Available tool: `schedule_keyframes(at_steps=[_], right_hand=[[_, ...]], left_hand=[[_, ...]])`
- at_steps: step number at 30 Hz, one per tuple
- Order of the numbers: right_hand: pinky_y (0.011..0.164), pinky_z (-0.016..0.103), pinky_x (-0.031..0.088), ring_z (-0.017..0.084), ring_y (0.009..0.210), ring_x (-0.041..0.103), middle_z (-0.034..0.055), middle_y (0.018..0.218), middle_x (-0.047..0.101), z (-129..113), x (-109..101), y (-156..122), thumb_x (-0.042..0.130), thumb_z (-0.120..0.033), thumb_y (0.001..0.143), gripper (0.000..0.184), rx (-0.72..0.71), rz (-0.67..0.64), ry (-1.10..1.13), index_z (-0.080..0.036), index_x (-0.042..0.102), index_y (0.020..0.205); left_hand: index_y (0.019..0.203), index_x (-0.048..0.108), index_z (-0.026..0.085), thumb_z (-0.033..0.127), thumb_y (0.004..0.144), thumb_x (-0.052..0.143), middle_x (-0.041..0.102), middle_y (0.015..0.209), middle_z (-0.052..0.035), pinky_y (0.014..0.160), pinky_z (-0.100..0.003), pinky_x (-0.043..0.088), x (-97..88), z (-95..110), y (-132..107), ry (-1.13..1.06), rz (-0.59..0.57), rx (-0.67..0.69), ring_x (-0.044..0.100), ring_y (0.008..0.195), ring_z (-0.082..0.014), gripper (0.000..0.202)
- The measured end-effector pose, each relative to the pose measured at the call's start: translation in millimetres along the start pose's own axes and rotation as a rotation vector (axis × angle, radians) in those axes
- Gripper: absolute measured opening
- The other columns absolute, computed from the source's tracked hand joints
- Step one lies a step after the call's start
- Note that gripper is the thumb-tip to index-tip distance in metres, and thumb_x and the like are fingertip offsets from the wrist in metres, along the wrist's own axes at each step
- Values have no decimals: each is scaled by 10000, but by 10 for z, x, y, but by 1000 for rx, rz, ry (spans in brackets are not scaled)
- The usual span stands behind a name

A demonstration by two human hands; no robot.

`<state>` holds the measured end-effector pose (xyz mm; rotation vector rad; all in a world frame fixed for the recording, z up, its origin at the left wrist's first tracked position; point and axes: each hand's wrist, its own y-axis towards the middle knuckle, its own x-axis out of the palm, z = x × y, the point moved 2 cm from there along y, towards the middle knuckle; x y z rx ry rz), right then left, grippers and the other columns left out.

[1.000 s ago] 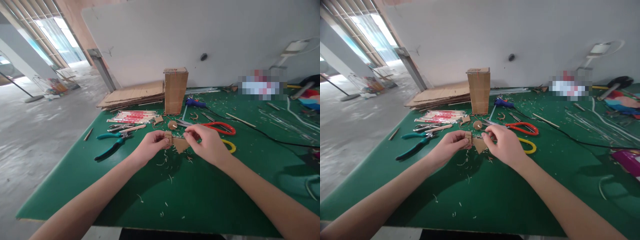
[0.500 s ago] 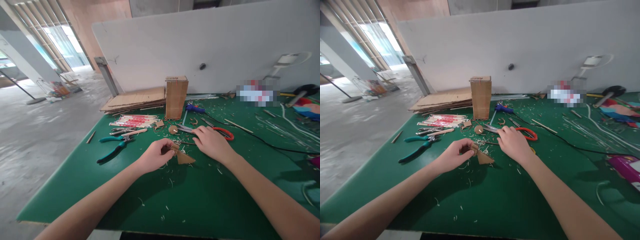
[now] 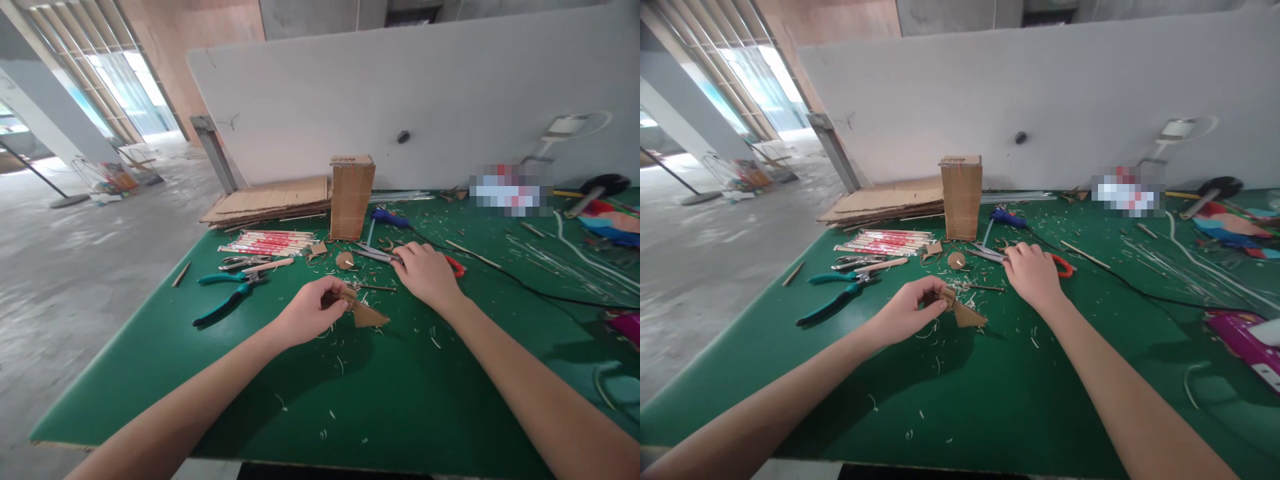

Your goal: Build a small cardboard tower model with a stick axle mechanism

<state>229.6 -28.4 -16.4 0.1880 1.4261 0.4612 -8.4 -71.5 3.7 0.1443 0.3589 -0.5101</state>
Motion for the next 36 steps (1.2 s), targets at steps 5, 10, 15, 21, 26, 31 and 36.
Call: schedule_keyframes(at_steps=[5,10,15,21,26,31,36], right_hand=[[746,358,383,244,907,533,108,986,635,-176,-178,82,390,-293,910,300,-100,102,197,-141,614,1040],[829,350,375,221,980,523,70,1090,621,-726,-326,543,384,-368,916,324,-378,-46,477,-209,584,1114],[849,439,355,285,1066,472,98,1193,572,-1507,-256,980,423,-463,886,363,-461,-146,336,-244,616,1104],[851,425,342,261,1036,498,119,1062,634,-1924,-158,1008,427,-208,891,216,-520,-130,311,-165,634,937],[797,339,389,201,929,562,73,960,667,-1686,-141,938,412,-195,897,195,-604,-150,362,-177,595,964],[778,384,413,258,984,546,114,1020,612,-1567,-68,908,493,-265,873,157,-589,-131,426,-175,605,935],[740,342,433,205,880,539,39,812,588,-1779,25,968,533,-274,851,149,-542,-108,555,-198,528,722]], left_hand=[[883,565,139,200,800,585,590,823,-25,710,-250,430,-54,37,-6,-245,113,71,544,752,-111,106],[908,563,163,193,774,656,559,761,12,657,-208,430,-59,101,-73,-679,4,148,522,676,-75,166],[1000,553,193,184,738,696,579,783,0,609,-196,430,-78,177,-118,-830,-180,67,541,678,-87,299],[982,554,203,215,696,729,579,781,-6,625,-214,454,-133,195,-94,-832,-79,41,558,692,-103,336],[951,565,225,245,671,740,569,769,-2,598,-226,464,-104,219,-108,-776,-18,9,545,651,-101,331],[992,542,190,235,723,691,557,769,-5,606,-225,456,-66,233,-123,-582,-56,79,528,656,-95,310],[961,517,174,231,775,621,544,822,-18,647,-245,468,-71,235,-127,-310,123,165,536,721,-114,221]])
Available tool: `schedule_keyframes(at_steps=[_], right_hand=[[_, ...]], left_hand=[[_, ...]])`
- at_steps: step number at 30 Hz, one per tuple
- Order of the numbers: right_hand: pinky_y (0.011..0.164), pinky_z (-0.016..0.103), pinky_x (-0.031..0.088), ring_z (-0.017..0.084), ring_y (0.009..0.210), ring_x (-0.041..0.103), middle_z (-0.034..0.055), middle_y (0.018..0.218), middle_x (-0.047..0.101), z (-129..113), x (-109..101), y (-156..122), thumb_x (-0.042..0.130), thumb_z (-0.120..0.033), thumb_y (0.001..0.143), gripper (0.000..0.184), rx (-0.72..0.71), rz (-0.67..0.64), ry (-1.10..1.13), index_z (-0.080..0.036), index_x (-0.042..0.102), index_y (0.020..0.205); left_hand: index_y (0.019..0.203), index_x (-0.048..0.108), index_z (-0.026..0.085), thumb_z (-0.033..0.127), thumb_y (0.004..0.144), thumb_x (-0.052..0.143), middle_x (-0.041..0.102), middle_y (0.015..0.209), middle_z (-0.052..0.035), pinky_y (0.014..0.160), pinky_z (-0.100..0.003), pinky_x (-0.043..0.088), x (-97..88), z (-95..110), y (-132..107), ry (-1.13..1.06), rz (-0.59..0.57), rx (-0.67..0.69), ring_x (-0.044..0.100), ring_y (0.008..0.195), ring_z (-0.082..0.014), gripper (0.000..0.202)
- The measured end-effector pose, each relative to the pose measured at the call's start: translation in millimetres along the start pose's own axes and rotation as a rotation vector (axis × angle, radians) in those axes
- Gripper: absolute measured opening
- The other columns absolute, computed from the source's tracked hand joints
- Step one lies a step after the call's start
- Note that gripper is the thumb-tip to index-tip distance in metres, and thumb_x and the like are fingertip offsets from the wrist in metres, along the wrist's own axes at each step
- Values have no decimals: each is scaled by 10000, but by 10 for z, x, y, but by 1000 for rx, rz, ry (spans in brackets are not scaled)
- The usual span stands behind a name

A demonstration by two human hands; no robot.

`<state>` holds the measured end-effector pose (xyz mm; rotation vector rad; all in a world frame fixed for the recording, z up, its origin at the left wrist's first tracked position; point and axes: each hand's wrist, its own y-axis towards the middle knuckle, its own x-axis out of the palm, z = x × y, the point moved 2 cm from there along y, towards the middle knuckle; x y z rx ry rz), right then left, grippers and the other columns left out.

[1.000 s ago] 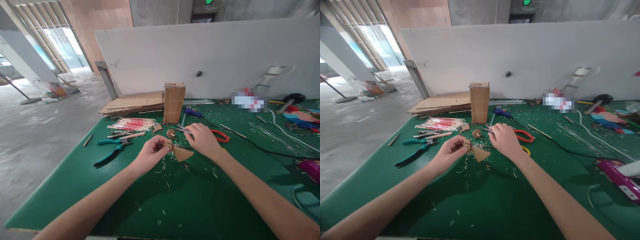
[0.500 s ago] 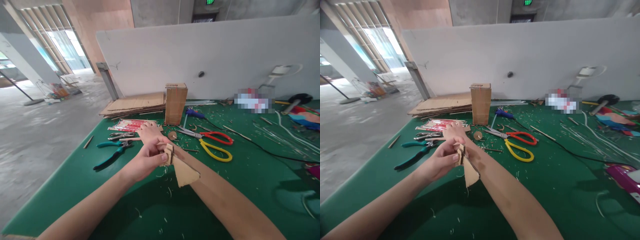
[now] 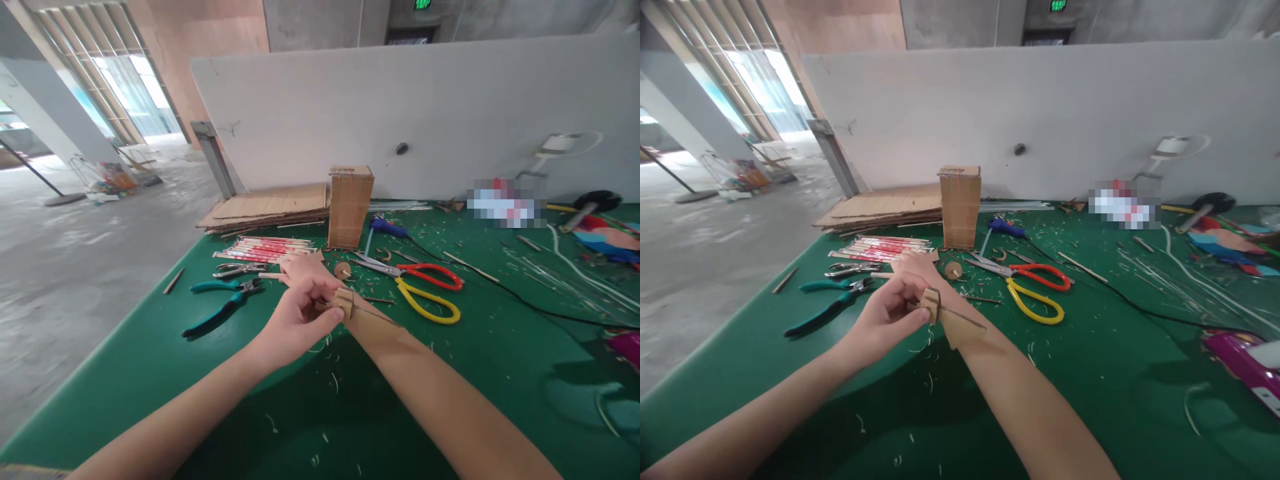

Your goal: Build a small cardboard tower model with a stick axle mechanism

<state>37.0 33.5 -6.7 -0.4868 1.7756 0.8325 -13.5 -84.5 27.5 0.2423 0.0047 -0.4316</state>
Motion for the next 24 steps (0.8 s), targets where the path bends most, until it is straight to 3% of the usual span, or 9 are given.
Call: schedule_keyframes(at_steps=[3,5,8,9,12,16,18,21,24], right_hand=[[676,295,442,160,789,541,29,819,578,14,-40,21,492,-218,862,53,56,70,112,-196,489,814],[601,265,440,131,700,544,38,839,578,80,-161,-63,372,-251,921,114,126,145,229,-181,443,975],[561,240,439,100,642,537,56,920,556,204,-429,-343,154,-287,970,289,211,274,393,-166,279,1201],[534,239,427,101,611,518,43,893,547,240,-521,-470,162,-314,971,309,239,331,517,-182,267,1230],[462,242,364,103,512,427,2,753,512,284,-716,-898,193,-426,966,365,302,376,612,-224,386,1202],[479,251,334,122,525,461,2,654,538,268,-743,-1412,238,-443,959,387,423,330,329,-223,540,1060],[465,253,287,129,519,494,4,639,586,255,-693,-1552,266,-429,954,375,413,218,83,-235,577,1033],[445,253,196,136,494,513,-7,593,611,266,-636,-1608,282,-425,945,371,401,105,-247,-257,612,918],[440,249,151,133,482,522,-21,571,615,274,-607,-1570,285,-408,944,360,393,44,-353,-262,596,839]], left_hand=[[961,500,174,228,797,591,539,826,-20,640,-247,457,-17,25,-8,118,69,35,533,745,-123,195],[967,489,175,220,806,578,538,831,-18,644,-247,453,-19,50,-14,96,41,33,532,746,-120,190],[946,478,175,219,813,565,528,819,-10,656,-252,454,-19,72,-11,41,9,20,532,739,-115,165],[945,477,175,218,810,566,528,817,-10,658,-253,454,-22,66,-4,54,22,12,531,738,-115,167],[963,475,174,212,793,575,524,829,-10,656,-257,463,-41,5,34,123,96,-16,538,736,-116,201],[959,445,181,225,800,547,491,843,10,627,-261,495,-73,-105,92,112,147,-58,598,682,-106,194],[961,438,183,224,804,539,486,836,18,598,-247,497,-92,-139,110,135,164,-62,617,672,-106,190],[966,440,182,208,803,537,479,801,31,597,-237,496,-124,-168,121,194,197,-37,626,682,-107,191],[976,441,178,190,799,539,482,786,35,642,-253,503,-151,-197,130,226,222,-20,632,699,-110,203]])
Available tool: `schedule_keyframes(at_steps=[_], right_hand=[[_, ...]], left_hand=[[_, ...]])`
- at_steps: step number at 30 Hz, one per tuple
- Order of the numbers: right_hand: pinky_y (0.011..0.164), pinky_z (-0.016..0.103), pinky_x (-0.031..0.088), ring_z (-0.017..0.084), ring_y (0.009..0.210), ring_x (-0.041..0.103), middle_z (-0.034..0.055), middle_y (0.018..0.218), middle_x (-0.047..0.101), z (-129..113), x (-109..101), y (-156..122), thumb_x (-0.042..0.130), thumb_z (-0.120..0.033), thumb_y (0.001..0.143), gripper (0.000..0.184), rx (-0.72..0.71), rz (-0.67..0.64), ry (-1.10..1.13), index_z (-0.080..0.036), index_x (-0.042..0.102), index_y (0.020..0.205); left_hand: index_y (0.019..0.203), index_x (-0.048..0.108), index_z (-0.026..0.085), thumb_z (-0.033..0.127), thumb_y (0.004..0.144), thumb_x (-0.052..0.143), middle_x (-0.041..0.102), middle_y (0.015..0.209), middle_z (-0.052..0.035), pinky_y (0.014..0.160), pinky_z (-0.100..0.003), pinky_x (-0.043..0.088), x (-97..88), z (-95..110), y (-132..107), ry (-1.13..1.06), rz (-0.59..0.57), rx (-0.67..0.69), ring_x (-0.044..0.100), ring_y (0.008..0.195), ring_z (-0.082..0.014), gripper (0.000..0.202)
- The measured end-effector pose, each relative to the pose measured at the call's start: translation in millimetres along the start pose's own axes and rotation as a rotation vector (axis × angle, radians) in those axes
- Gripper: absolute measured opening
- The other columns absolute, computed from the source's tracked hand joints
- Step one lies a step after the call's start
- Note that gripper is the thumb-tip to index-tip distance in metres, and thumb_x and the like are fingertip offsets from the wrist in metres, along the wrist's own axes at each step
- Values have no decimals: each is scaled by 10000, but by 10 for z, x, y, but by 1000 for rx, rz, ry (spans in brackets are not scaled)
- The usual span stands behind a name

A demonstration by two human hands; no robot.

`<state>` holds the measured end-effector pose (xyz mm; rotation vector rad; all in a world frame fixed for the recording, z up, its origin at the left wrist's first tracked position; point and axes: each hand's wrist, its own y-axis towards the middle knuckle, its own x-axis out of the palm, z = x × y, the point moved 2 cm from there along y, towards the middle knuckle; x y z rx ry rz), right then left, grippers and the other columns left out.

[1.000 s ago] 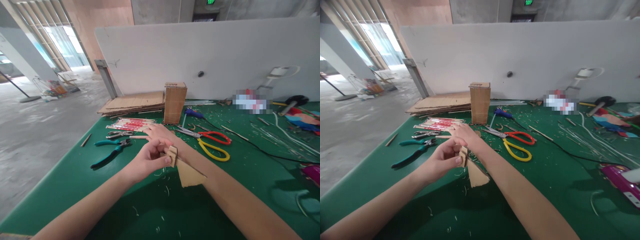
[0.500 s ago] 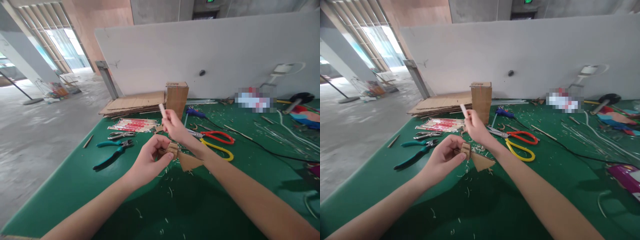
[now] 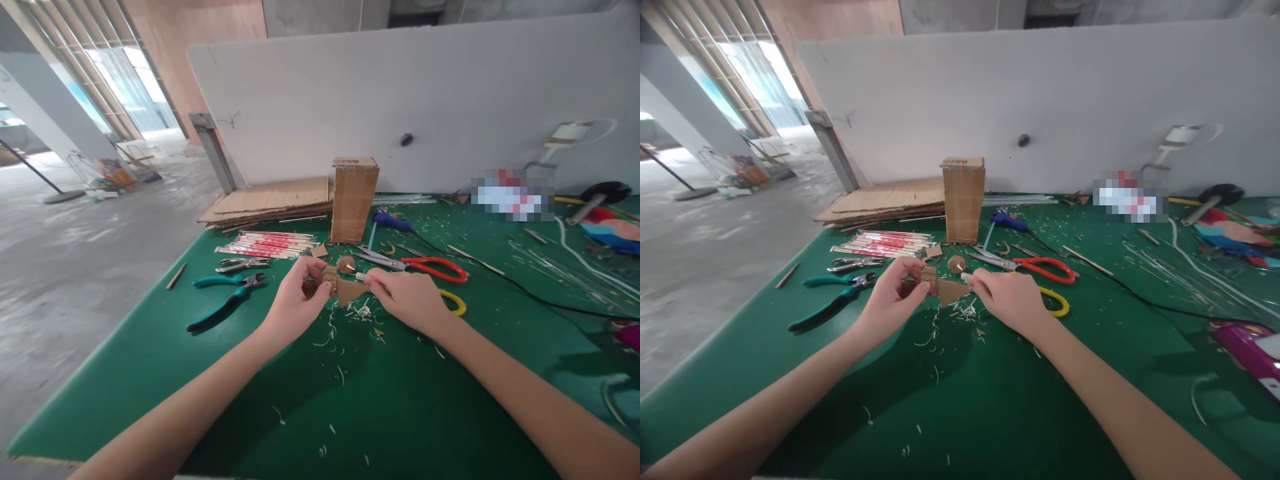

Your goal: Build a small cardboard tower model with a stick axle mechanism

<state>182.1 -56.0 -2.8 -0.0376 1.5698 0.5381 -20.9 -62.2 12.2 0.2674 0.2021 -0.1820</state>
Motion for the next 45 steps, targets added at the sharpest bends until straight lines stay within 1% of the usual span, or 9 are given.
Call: schedule_keyframes(at_steps=[8,15,22,27,31,36,40,42,45], right_hand=[[461,263,126,132,473,532,5,545,619,-20,84,-41,254,-434,948,434,-36,-52,-46,-214,563,736],[473,251,122,163,485,571,29,561,639,11,102,-50,240,-538,934,523,-72,-105,-163,-194,576,730],[474,266,216,197,607,607,38,694,666,-115,-39,-60,391,-641,840,487,-225,-113,-71,-194,580,807],[500,295,322,206,677,622,77,789,678,-51,-88,-36,261,-350,946,387,-117,-17,-49,-168,603,960],[558,312,425,192,721,634,121,964,677,51,-81,-26,278,-274,939,426,-17,132,255,-145,407,1324],[578,304,470,139,593,583,18,717,607,19,-175,-65,405,-333,910,248,-18,220,922,-224,576,1053],[529,300,476,152,630,594,14,738,612,-57,-270,-73,383,-406,894,301,5,61,1713,-248,551,1086],[498,268,452,132,583,571,-9,691,616,-108,-289,-89,474,-397,860,227,-37,3,1823,-259,536,1030],[451,227,389,101,499,510,-38,598,578,-213,-262,-143,549,-399,833,169,-113,-67,1574,-246,529,900]], left_hand=[[974,453,180,209,775,569,557,790,17,565,-231,462,-35,-49,53,-118,30,-74,632,650,-111,232],[977,460,189,187,754,595,590,855,-7,676,-253,504,-121,-125,85,-44,240,89,653,724,-123,260],[993,446,189,203,777,578,587,869,-13,671,-261,504,-143,-174,107,-28,226,75,652,718,-124,254],[985,459,186,220,745,623,586,787,13,662,-272,496,-122,-145,101,-177,201,-37,639,667,-122,293],[982,522,156,239,736,653,611,757,8,708,-271,485,-71,-165,94,-409,106,-209,589,648,-90,291],[949,568,144,230,722,679,614,772,3,672,-213,431,-46,-185,89,-397,42,-187,553,693,-80,267],[948,546,157,224,721,680,607,759,11,678,-221,416,-30,-157,66,-390,35,-184,551,699,-88,272],[922,546,160,226,731,669,593,727,19,634,-213,395,-9,-135,48,-387,11,-191,535,663,-82,237],[883,536,158,204,740,648,551,672,37,567,-201,350,34,-114,16,-392,-38,-222,489,599,-65,188]])
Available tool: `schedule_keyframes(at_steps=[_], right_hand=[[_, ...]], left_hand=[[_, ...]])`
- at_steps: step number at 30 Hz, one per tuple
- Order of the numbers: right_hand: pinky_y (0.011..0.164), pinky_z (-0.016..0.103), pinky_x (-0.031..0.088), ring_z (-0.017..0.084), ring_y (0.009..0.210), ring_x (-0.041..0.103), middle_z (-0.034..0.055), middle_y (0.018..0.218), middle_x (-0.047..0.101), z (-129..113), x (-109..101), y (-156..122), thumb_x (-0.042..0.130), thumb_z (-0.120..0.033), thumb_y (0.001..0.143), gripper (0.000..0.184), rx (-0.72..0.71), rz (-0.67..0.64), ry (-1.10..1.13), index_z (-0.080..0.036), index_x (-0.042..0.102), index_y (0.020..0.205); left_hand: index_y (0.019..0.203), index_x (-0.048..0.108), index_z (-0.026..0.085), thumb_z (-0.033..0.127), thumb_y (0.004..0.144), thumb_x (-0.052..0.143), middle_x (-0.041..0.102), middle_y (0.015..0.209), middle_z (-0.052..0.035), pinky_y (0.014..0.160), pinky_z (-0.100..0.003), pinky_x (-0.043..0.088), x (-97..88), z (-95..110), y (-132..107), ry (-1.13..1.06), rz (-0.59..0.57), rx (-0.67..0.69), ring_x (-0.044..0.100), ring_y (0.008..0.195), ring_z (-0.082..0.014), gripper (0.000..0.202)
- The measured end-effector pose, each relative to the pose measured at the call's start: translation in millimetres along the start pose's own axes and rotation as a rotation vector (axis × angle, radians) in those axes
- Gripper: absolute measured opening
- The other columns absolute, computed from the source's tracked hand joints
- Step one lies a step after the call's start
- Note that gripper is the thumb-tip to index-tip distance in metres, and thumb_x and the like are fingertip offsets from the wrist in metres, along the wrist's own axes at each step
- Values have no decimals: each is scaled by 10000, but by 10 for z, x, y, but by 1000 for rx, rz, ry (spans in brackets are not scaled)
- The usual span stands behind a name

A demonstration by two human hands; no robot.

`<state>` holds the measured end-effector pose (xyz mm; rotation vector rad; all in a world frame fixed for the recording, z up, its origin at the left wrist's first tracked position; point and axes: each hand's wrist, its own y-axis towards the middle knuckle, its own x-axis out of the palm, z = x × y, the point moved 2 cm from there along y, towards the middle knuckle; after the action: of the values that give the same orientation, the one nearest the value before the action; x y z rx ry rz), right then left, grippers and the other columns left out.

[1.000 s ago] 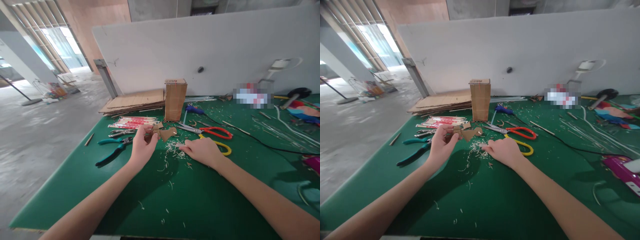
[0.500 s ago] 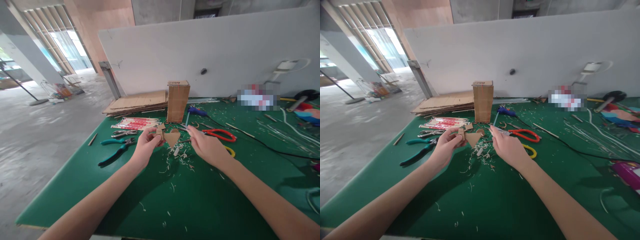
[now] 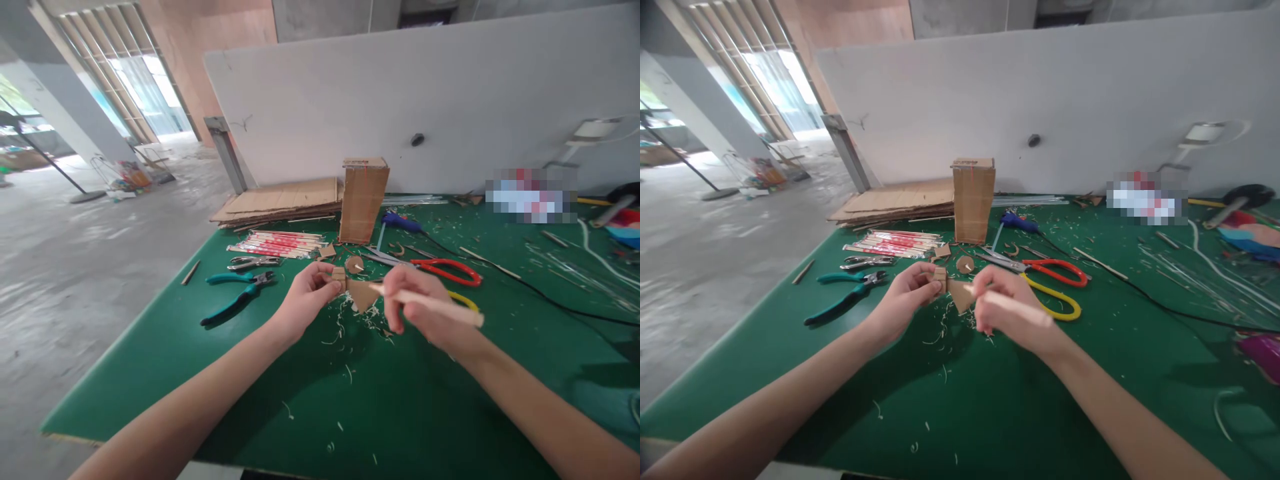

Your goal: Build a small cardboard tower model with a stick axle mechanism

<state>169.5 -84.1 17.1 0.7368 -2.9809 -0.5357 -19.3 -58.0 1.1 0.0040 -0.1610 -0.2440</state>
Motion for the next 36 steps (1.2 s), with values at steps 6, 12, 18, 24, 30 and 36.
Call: schedule_keyframes(at_steps=[6,12,18,24,30,36], right_hand=[[531,237,409,101,579,556,-20,725,627,52,163,-39,461,-260,876,249,-42,54,-663,-230,494,1121],[546,218,447,96,601,600,-23,757,650,104,149,2,518,-219,828,180,-61,90,-728,-222,549,1005],[535,205,441,83,578,591,-35,728,650,119,143,9,516,-236,831,184,-52,110,-775,-224,567,1007],[519,196,428,78,572,581,-36,732,653,132,150,31,522,-244,831,191,-31,103,-791,-239,578,1013],[546,209,440,91,610,591,-22,759,663,117,146,27,513,-255,839,201,-8,65,-790,-234,582,1026],[599,236,451,111,675,614,0,823,683,83,129,7,504,-233,832,182,-15,16,-791,-220,620,971]], left_hand=[[864,495,158,224,747,646,549,682,30,503,-201,282,45,-26,-29,18,-57,-56,454,560,-60,202],[865,498,157,215,751,638,555,689,24,504,-198,286,51,-23,-33,20,-38,-58,470,574,-63,190],[861,492,156,209,770,623,531,669,33,486,-194,256,48,-64,-22,-1,-63,-36,421,546,-48,168],[867,497,156,217,779,625,533,685,27,506,-194,277,39,-71,-24,14,-67,-28,440,575,-53,166],[873,514,152,223,776,628,553,710,16,521,-196,292,40,-37,-41,29,-60,-27,451,593,-58,166],[887,521,162,210,761,635,543,687,31,542,-194,316,26,-2,-49,26,-39,-28,461,598,-61,177]])
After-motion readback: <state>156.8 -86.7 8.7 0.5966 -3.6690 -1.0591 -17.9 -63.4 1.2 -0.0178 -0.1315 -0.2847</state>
